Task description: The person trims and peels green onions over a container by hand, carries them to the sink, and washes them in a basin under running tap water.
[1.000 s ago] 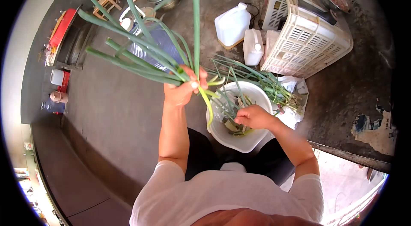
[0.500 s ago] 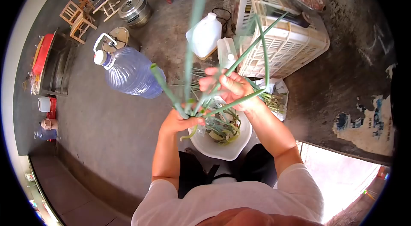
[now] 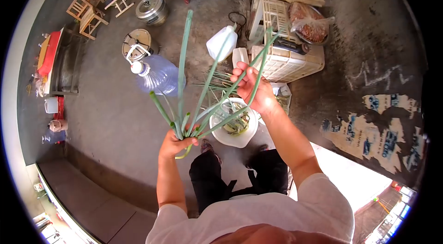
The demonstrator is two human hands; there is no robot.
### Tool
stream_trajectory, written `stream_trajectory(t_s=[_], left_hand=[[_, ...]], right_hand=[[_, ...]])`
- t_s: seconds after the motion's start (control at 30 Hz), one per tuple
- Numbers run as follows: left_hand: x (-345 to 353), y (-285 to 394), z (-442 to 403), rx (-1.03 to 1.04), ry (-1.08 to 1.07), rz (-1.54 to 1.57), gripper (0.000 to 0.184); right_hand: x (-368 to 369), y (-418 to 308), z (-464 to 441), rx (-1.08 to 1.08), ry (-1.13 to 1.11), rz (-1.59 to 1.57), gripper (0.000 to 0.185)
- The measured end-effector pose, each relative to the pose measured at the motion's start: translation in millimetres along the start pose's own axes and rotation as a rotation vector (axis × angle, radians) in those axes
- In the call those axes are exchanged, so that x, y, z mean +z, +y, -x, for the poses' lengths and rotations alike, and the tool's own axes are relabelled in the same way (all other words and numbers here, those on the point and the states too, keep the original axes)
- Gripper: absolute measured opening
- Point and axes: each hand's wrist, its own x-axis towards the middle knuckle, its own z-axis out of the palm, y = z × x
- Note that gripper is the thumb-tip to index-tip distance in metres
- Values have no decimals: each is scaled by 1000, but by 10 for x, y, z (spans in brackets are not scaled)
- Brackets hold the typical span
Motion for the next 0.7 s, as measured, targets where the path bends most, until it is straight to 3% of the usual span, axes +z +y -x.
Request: stream_trajectory(t_s=[0.07, 0.13, 0.23, 0.37, 0.6, 0.7], left_hand=[[28, 226, 273, 1, 15, 14, 38], [42, 410, 552, -8, 48, 11, 37], [109, 772, 889, -42, 169, 44, 36], [42, 1157, 1278, -57, 156, 4, 35], [-140, 1526, 1848, -86, 108, -62, 34], [-184, 1558, 2062, -122, 125, -38, 34]], right_hand=[[137, -99, 58, 15, -38, -192, 37], [388, -163, 170, 19, -78, -203, 45], [928, -250, 428, 84, 38, -239, 68], [1422, -248, 683, 41, 42, -186, 74], [1903, -129, 1089, -105, 63, -256, 72], [1903, -26, 1202, -115, 61, -206, 54]])
